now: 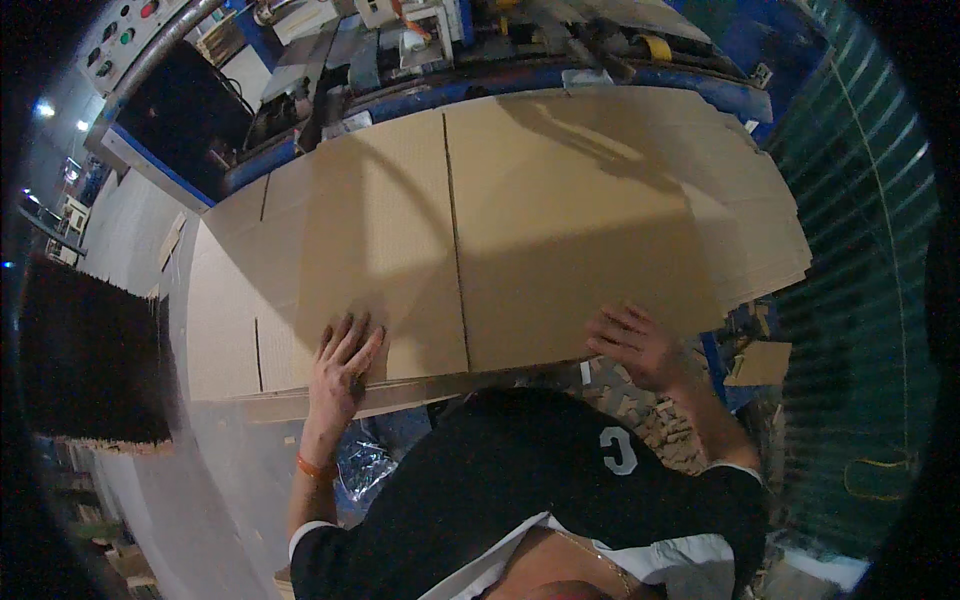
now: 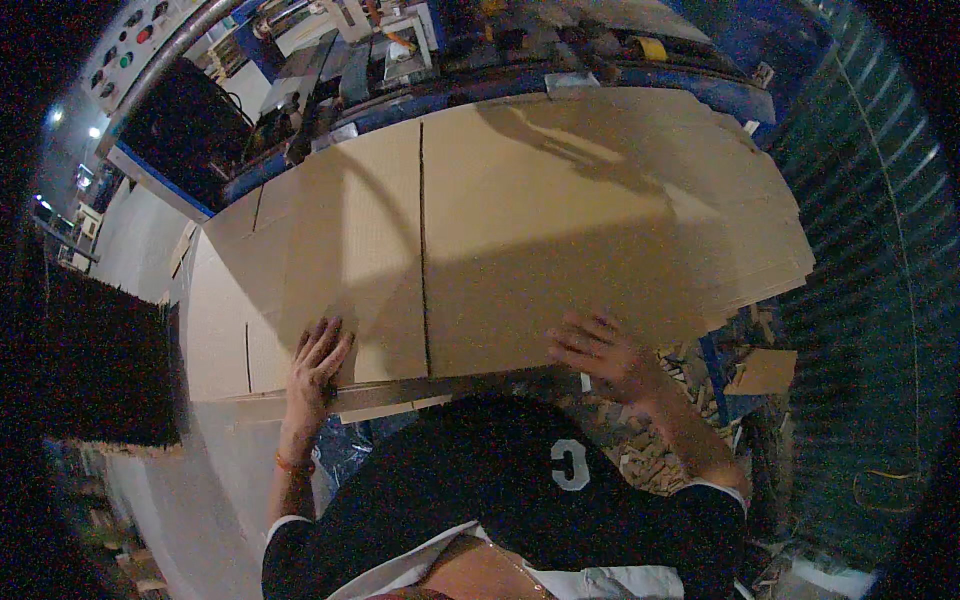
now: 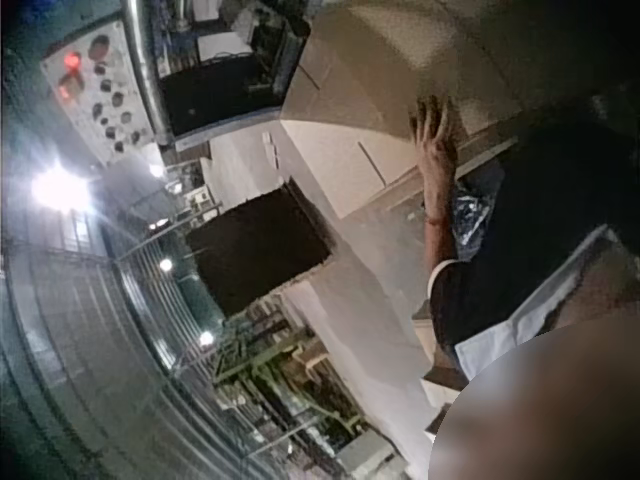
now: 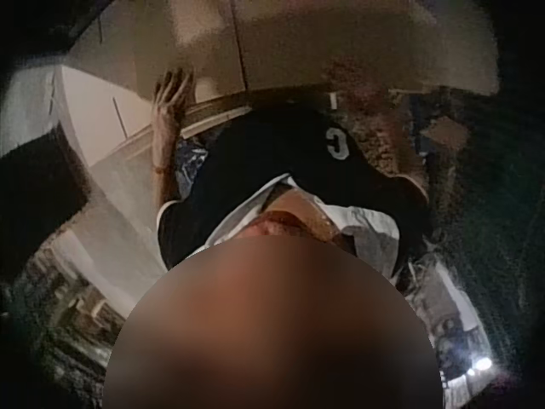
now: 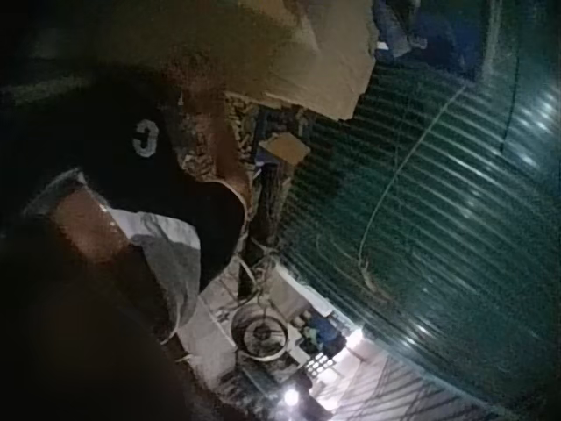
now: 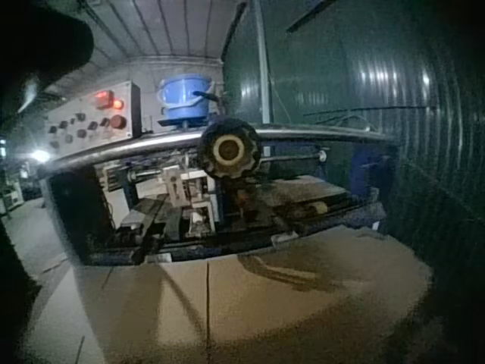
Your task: The person repeatedly picks up flat cardboard sheets from a conveyor and stacks them by hand on a growing pile. The hands align each sheet and place it on top of the previous ones in a continuous loop.
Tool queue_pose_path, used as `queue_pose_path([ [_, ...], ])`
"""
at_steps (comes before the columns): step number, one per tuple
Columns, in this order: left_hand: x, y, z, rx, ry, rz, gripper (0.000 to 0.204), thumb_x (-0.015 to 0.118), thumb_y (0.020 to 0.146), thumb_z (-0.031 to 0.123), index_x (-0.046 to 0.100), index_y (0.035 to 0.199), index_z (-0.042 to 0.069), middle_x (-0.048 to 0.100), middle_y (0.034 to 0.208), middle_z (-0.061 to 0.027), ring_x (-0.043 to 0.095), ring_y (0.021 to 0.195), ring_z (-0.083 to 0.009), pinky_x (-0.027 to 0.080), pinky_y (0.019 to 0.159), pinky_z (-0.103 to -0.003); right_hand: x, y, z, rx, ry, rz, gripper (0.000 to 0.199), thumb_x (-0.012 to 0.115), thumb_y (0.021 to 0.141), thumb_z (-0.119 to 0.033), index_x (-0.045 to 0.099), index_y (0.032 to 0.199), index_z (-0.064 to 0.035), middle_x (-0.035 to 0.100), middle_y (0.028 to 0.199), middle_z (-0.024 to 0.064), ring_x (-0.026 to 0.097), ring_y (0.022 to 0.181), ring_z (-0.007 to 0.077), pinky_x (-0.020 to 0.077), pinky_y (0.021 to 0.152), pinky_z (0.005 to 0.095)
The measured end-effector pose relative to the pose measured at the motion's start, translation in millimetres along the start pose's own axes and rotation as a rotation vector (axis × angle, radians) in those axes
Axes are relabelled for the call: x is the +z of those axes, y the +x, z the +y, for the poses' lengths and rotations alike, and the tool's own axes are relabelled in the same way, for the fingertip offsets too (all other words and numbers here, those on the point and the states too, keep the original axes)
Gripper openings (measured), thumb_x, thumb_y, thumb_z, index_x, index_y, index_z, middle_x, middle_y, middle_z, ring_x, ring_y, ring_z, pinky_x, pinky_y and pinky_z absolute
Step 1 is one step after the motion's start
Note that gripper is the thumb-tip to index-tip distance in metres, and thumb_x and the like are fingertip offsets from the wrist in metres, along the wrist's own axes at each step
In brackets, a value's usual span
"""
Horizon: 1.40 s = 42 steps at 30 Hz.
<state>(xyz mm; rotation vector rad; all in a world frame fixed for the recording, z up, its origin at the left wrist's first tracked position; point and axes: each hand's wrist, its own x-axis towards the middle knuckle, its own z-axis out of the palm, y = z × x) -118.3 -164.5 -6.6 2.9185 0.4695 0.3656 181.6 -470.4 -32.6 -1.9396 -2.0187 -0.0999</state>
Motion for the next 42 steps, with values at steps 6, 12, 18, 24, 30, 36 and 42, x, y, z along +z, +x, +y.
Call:
queue_pose_path([
  [6,-0.6,19.3,-13.7,-0.004,0.096,0.037,0.058,0.053,0.072,0.002,0.047,0.128,0.013,0.040,0.136,-0.0108,0.035,0.127,-0.0308,0.025,0.106,-0.044,11.7,25.0,46.3,-0.018,-0.087,-0.137,0.047,0.051,0.084,-0.042,0.049,0.125,-0.0185,0.038,0.137,0.0093,0.036,0.126,0.0289,0.0300,0.101,0.0468],
  [12,19.8,79.6,-56.6,-0.046,-0.071,0.184,0.069,0.059,0.066,-0.002,0.043,0.131,0.014,0.039,0.136,-0.0120,0.035,0.127,-0.0305,0.027,0.105,-0.042,2.5,92.8,96.9,0.024,-0.185,-0.121,0.058,0.048,0.083,-0.048,0.040,0.132,-0.0165,0.034,0.138,0.0114,0.026,0.130,0.0300,0.0224,0.104,0.0500],
  [18,14.3,124.0,-103.9,-0.064,-0.163,0.339,0.077,0.066,0.058,-0.009,0.045,0.130,0.012,0.041,0.134,-0.0142,0.041,0.122,-0.0313,0.035,0.102,-0.039,20.6,136.1,97.0,-0.130,-0.262,-0.072,0.060,0.049,0.082,-0.053,0.041,0.128,-0.0160,0.038,0.135,0.0107,0.034,0.126,0.0313,0.0291,0.099,0.0491],
  [24,21.9,78.9,-70.6,0.092,-0.007,0.379,0.066,0.064,0.065,-0.002,0.046,0.128,0.010,0.045,0.130,-0.0149,0.041,0.120,-0.0360,0.035,0.100,-0.039,6.7,93.0,115.6,-0.136,-0.314,0.007,0.059,0.052,0.077,-0.056,0.050,0.119,-0.0143,0.043,0.131,0.0075,0.043,0.119,0.0282,0.0358,0.094,0.0435],
  [30,26.3,150.6,-91.5,0.016,-0.137,0.408,0.057,0.055,0.075,-0.001,0.044,0.130,0.010,0.044,0.131,-0.0175,0.042,0.119,-0.0370,0.036,0.099,-0.042,13.8,140.3,181.7,0.008,-0.292,0.008,0.061,0.045,0.077,-0.061,0.054,0.118,-0.0174,0.043,0.130,0.0055,0.042,0.118,0.0256,0.0417,0.090,0.0408],
  [36,35.2,221.4,-131.3,0.050,0.270,0.473,0.068,0.063,0.078,0.013,0.029,0.136,0.004,0.037,0.134,-0.0227,0.039,0.120,-0.0384,0.032,0.100,-0.043,26.1,188.4,191.3,0.409,-0.500,0.191,0.058,0.048,0.081,-0.056,0.047,0.126,-0.0201,0.045,0.128,0.0084,0.035,0.124,0.0303,0.0276,0.099,0.0554],
  [42,9.1,52.7,-183.8,-0.472,-0.049,0.705,0.077,0.064,0.080,0.030,0.024,0.136,-0.003,0.033,0.137,-0.0239,0.032,0.127,-0.0329,0.025,0.104,-0.039,-30.0,43.0,135.4,0.891,-0.361,0.382,0.063,0.052,0.082,-0.048,0.040,0.131,-0.0099,0.042,0.130,0.0205,0.035,0.124,0.0364,0.0247,0.102,0.0482],
])
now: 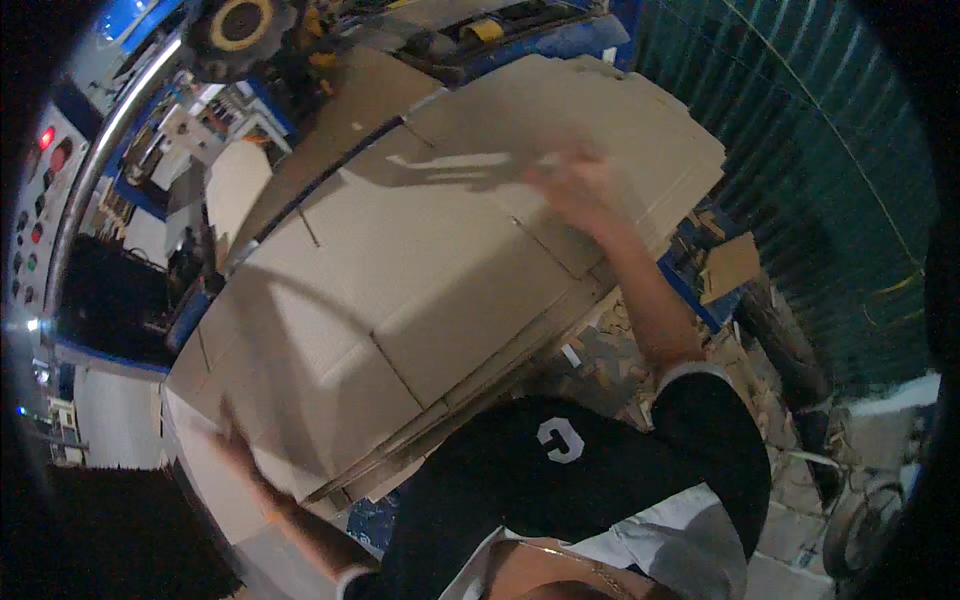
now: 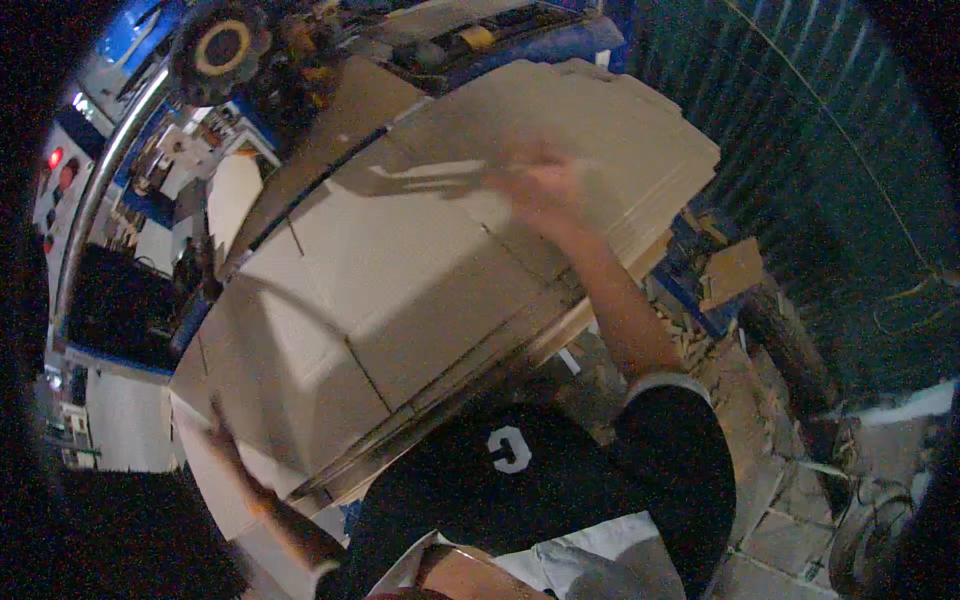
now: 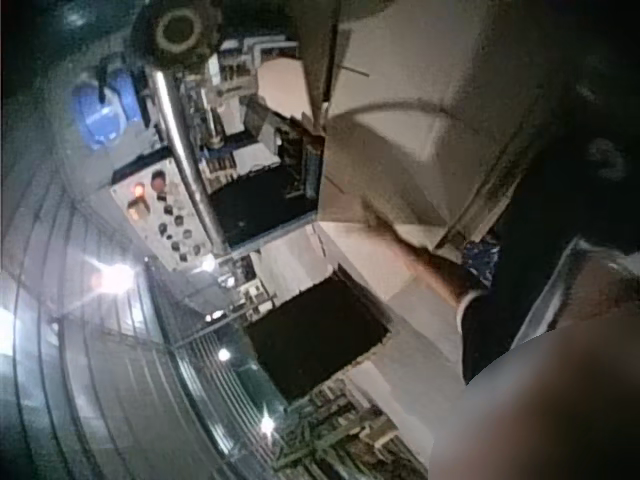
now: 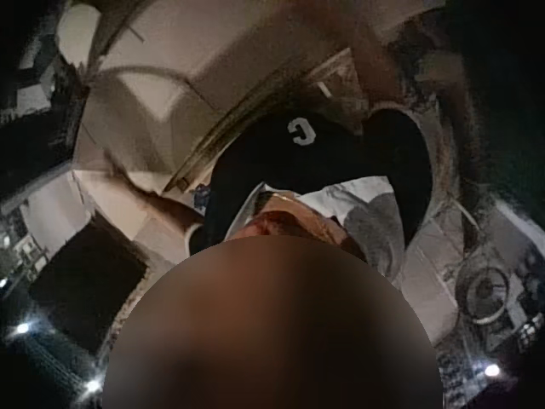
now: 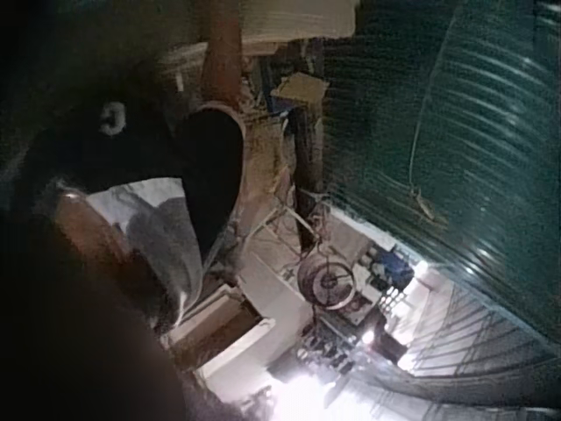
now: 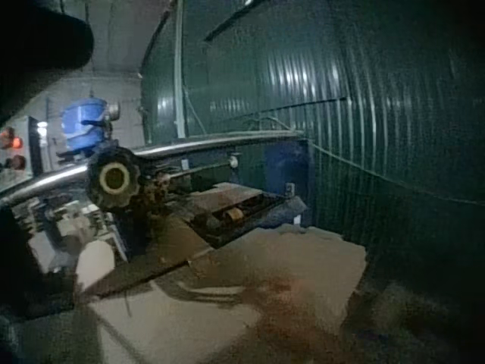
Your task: The person repeatedly picks up flat cardboard sheets from a conveyor and stacks them by hand on a growing pile. The hands align each sheet and place it on top of the previous ones in a continuous loop.
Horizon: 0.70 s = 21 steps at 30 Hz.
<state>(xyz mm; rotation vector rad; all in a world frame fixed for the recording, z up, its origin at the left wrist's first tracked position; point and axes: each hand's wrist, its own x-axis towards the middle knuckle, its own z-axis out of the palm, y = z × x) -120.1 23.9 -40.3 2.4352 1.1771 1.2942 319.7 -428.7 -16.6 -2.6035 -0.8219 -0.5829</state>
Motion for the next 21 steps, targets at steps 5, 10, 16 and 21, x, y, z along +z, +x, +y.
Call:
queue_pose_path([
  [5,-77.9,-85.3,-98.3,-0.695,0.508,0.231,0.075,0.061,0.080,0.039,0.029,0.135,0.000,0.039,0.133,-0.0219,0.039,0.122,-0.0329,0.030,0.100,-0.041,-8.7,-68.8,76.3,0.614,-0.364,0.043,0.074,0.053,0.080,-0.053,0.035,0.134,-0.0060,0.040,0.130,0.0255,0.030,0.126,0.0401,0.0189,0.105,0.0491],
  [10,-77.9,-84.3,-90.9,-0.799,0.534,0.001,0.075,0.059,0.080,0.048,0.034,0.134,0.003,0.045,0.130,-0.0198,0.046,0.116,-0.0329,0.036,0.095,-0.043,8.1,-64.8,77.3,0.718,-0.132,-0.017,0.076,0.054,0.079,-0.051,0.031,0.137,-0.0073,0.027,0.137,0.0296,0.020,0.129,0.0454,0.0132,0.107,0.0492],
  [16,-89.9,-66.3,-40.3,-0.487,0.274,0.255,0.076,0.054,0.079,0.056,0.037,0.134,0.007,0.046,0.128,-0.0190,0.046,0.116,-0.0345,0.037,0.093,-0.045,1.6,-45.4,77.7,0.715,-0.173,0.180,0.077,0.057,0.075,-0.052,0.033,0.137,-0.0133,0.022,0.135,0.0372,0.018,0.129,0.0486,0.0137,0.107,0.0504],
  [21,-122.8,-51.0,-11.6,-0.683,-0.136,0.637,0.061,0.058,0.079,0.041,0.045,0.127,0.006,0.051,0.120,-0.0167,0.047,0.111,-0.0329,0.038,0.092,-0.043,-28.3,-13.3,89.9,0.436,-0.084,0.528,0.067,0.063,0.075,-0.035,0.038,0.133,-0.0114,0.037,0.128,0.0343,0.034,0.121,0.0464,0.0297,0.100,0.0490],
])
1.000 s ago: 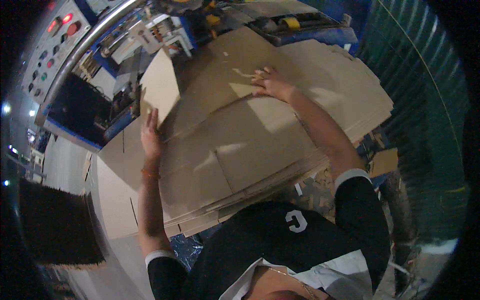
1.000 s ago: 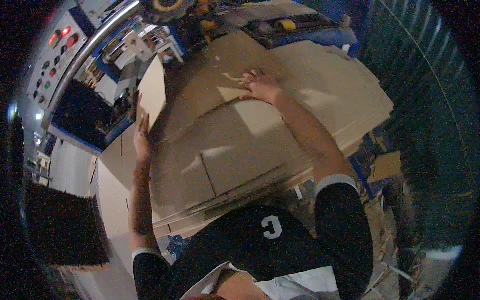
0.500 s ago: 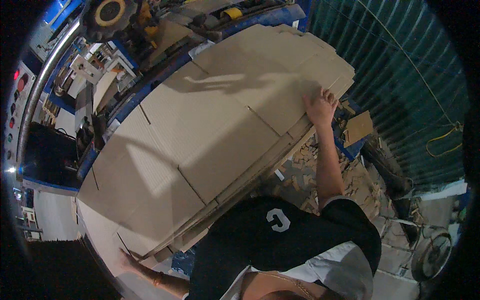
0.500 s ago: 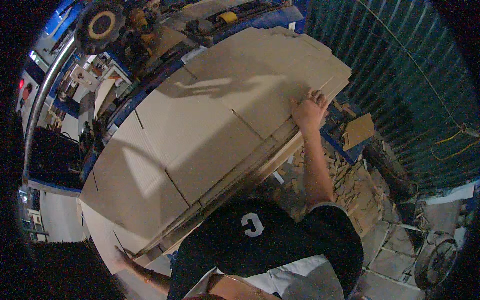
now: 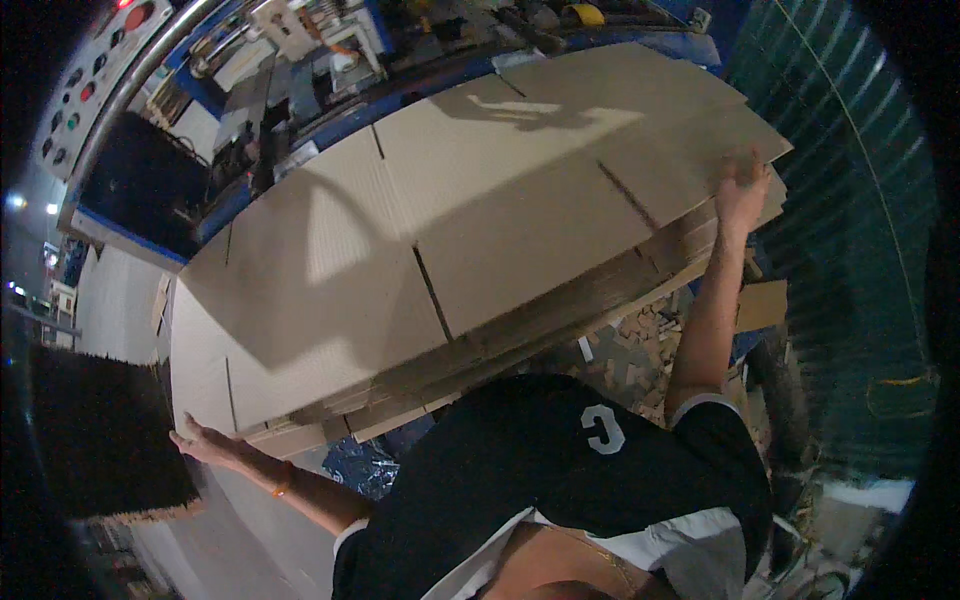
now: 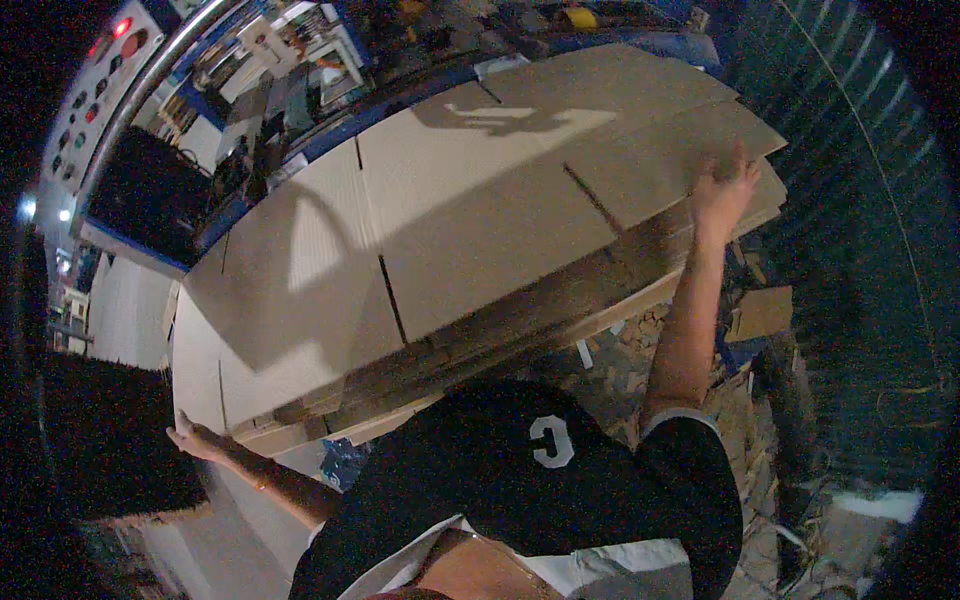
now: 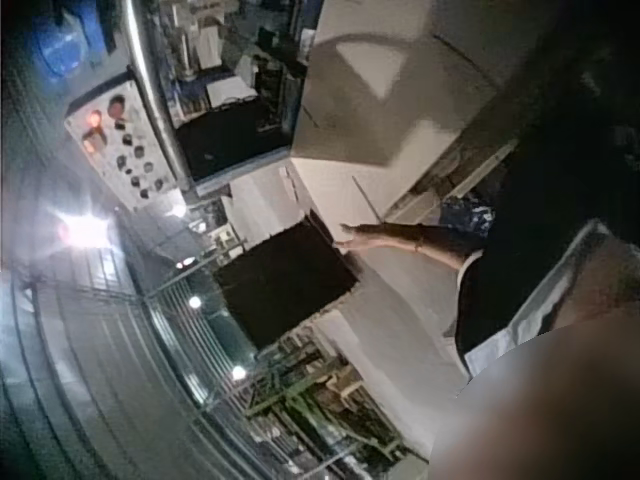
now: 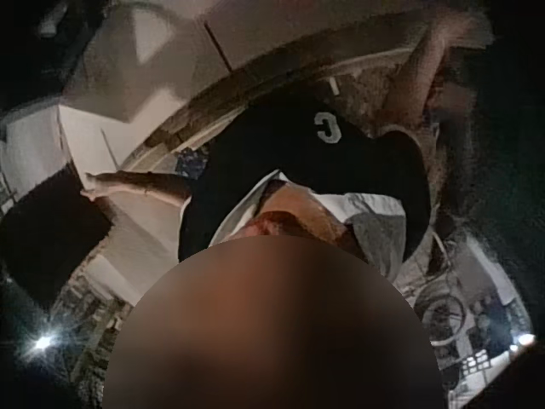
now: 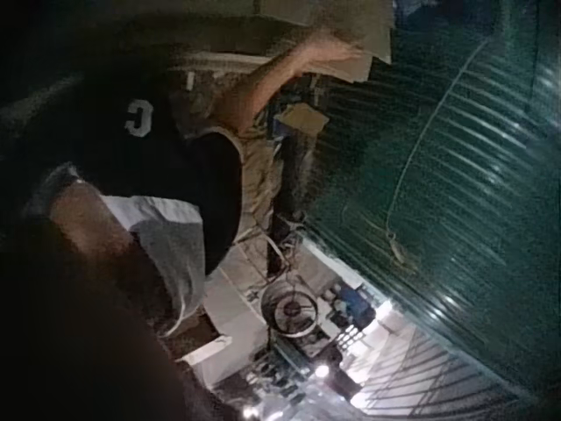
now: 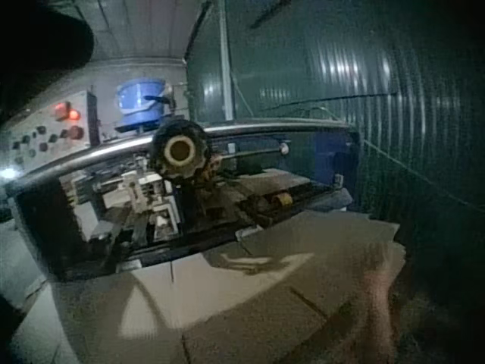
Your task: The person repeatedly picks up flat cardboard sheets from a conveyor and stacks them by hand on a growing pile. The hands align each sheet and place it on top of the previous ones in a continuous loop.
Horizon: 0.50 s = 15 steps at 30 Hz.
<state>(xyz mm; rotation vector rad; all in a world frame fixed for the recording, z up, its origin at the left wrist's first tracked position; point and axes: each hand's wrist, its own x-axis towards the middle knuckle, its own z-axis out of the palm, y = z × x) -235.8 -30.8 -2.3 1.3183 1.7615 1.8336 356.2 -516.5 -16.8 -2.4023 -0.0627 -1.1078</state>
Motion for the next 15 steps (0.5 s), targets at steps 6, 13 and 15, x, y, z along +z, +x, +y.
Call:
queue_pose_path([
  [6,-13.6,-8.0,1.2,-0.197,-0.286,-0.050,0.054,0.056,0.080,0.029,0.045,0.114,-0.011,0.050,0.106,-0.0239,0.056,0.094,-0.0286,0.047,0.082,-0.036,4.9,66.0,-14.6,0.152,0.938,0.065,0.049,0.063,0.074,-0.009,0.048,0.121,-0.0022,0.057,0.106,0.0169,0.057,0.087,0.0296,0.0452,0.077,0.0388],
  [13,-25.6,2.0,-28.0,-0.332,-0.739,-0.509,0.040,0.056,0.083,0.023,0.050,0.112,-0.004,0.053,0.109,-0.0154,0.055,0.098,-0.0253,0.046,0.085,-0.039,-64.2,57.4,-34.8,0.402,1.395,-0.142,0.049,0.053,0.079,-0.001,0.039,0.126,0.0016,0.052,0.116,0.0120,0.050,0.104,0.0238,0.0390,0.091,0.0347],
  [15,-37.5,-8.7,-17.9,-0.382,-0.558,-0.451,0.036,0.058,0.082,0.018,0.052,0.110,-0.003,0.055,0.108,-0.0115,0.054,0.096,-0.0212,0.045,0.084,-0.035,-112.7,17.7,-42.7,0.193,1.151,-0.038,0.050,0.053,0.080,-0.003,0.039,0.128,0.0004,0.050,0.122,0.0134,0.049,0.107,0.0241,0.0391,0.093,0.0362],
])
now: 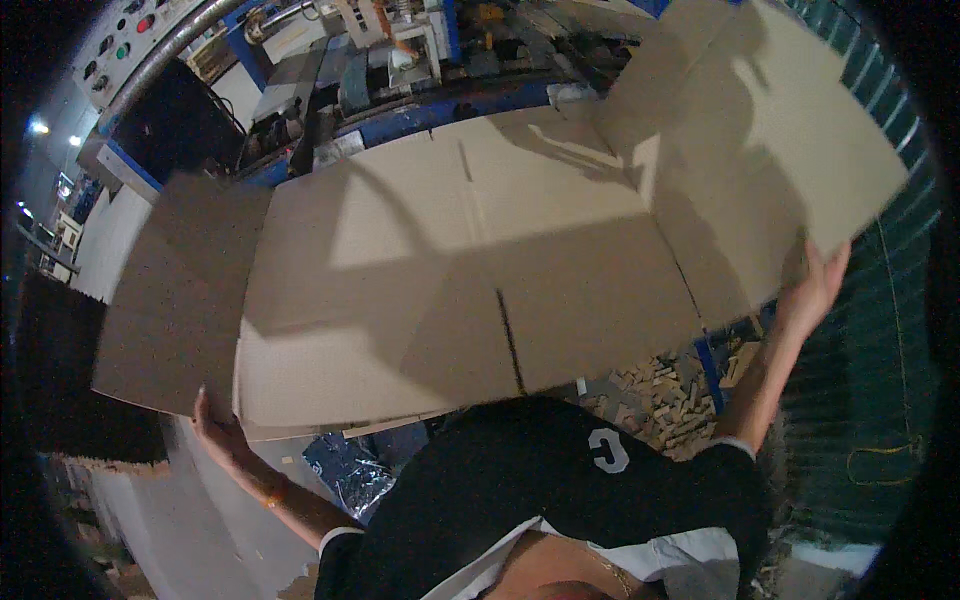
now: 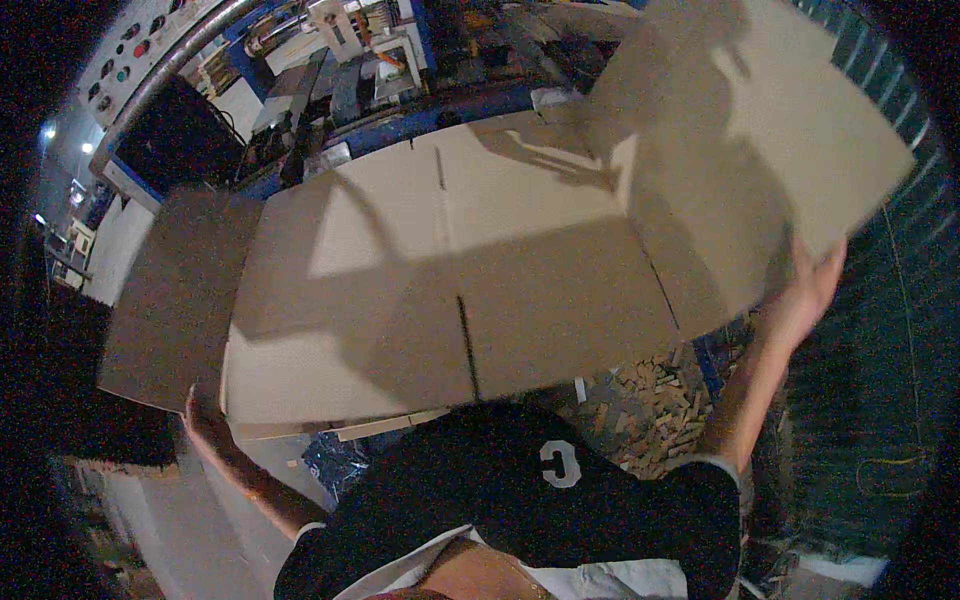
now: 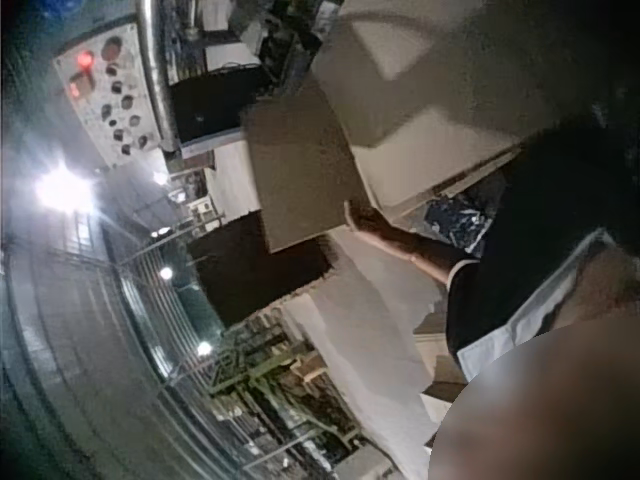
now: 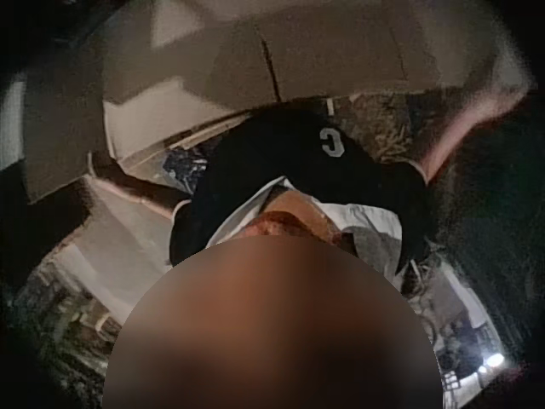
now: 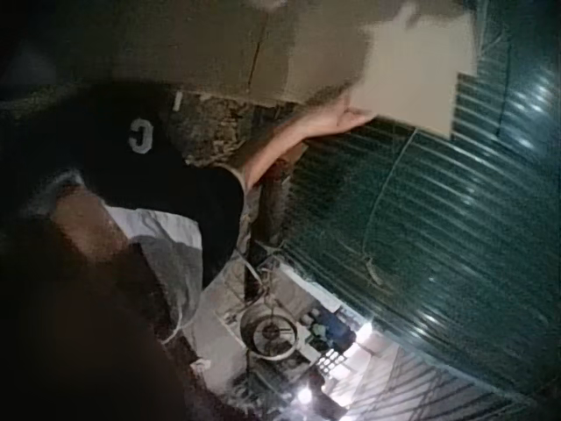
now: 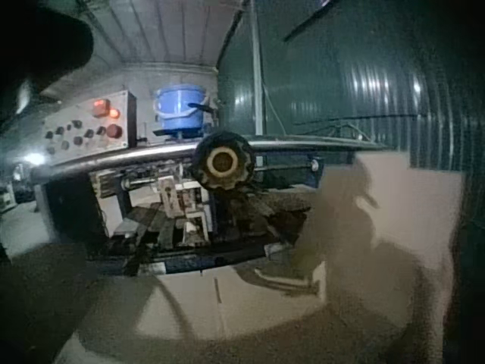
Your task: The person repeatedly picks up flat cardboard sheets from a conveyor and stacks them by hand on a growing pile. The hands align each sheet and place it on top of the previous ones in a continuous loop.
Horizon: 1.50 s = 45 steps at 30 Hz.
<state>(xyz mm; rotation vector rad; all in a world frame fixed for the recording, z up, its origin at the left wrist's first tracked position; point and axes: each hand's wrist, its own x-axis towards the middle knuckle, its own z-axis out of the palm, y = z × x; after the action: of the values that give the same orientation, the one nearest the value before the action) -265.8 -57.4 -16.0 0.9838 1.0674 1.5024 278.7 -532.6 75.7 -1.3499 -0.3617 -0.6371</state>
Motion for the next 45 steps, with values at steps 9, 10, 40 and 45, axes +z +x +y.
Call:
queue_pose_path([
  [9,103.4,-115.2,-29.1,0.464,0.924,-0.949,0.048,0.053,0.073,-0.007,0.057,0.118,0.009,0.045,0.132,-0.0128,0.039,0.126,-0.0289,0.029,0.103,-0.040,50.6,-141.2,18.0,-0.815,-0.424,-1.486,0.029,0.062,0.078,-0.018,0.061,0.107,-0.0137,0.058,0.117,0.0048,0.053,0.110,0.0292,0.0418,0.093,0.0422],
  [10,113.3,-118.1,-29.8,0.831,1.266,-1.049,0.044,0.053,0.079,0.002,0.055,0.121,0.014,0.044,0.133,-0.0117,0.038,0.126,-0.0298,0.027,0.104,-0.043,53.3,-143.0,25.1,-0.846,-0.419,-1.487,0.030,0.063,0.077,-0.019,0.061,0.107,-0.0150,0.058,0.118,0.0035,0.053,0.110,0.0287,0.0420,0.093,0.0419],
  [40,309.3,25.9,-115.4,0.970,1.488,-0.581,0.057,0.053,0.084,0.015,0.032,0.137,0.017,0.039,0.136,-0.0112,0.035,0.126,-0.0301,0.026,0.103,-0.046,248.5,-62.7,136.4,-0.594,-1.234,-1.201,0.057,0.047,0.083,-0.052,0.047,0.127,-0.0156,0.030,0.142,0.0059,0.032,0.125,0.0320,0.0287,0.099,0.0542],
  [45,259.4,25.8,-105.2,1.036,1.145,-0.644,0.074,0.066,0.073,0.009,0.028,0.136,0.004,0.041,0.130,-0.0215,0.038,0.122,-0.0356,0.031,0.100,-0.043,231.9,-98.2,118.1,-0.328,-1.117,-1.218,0.063,0.045,0.086,-0.049,0.035,0.135,-0.0106,0.024,0.143,0.0170,0.029,0.126,0.0395,0.0262,0.100,0.0553],
])
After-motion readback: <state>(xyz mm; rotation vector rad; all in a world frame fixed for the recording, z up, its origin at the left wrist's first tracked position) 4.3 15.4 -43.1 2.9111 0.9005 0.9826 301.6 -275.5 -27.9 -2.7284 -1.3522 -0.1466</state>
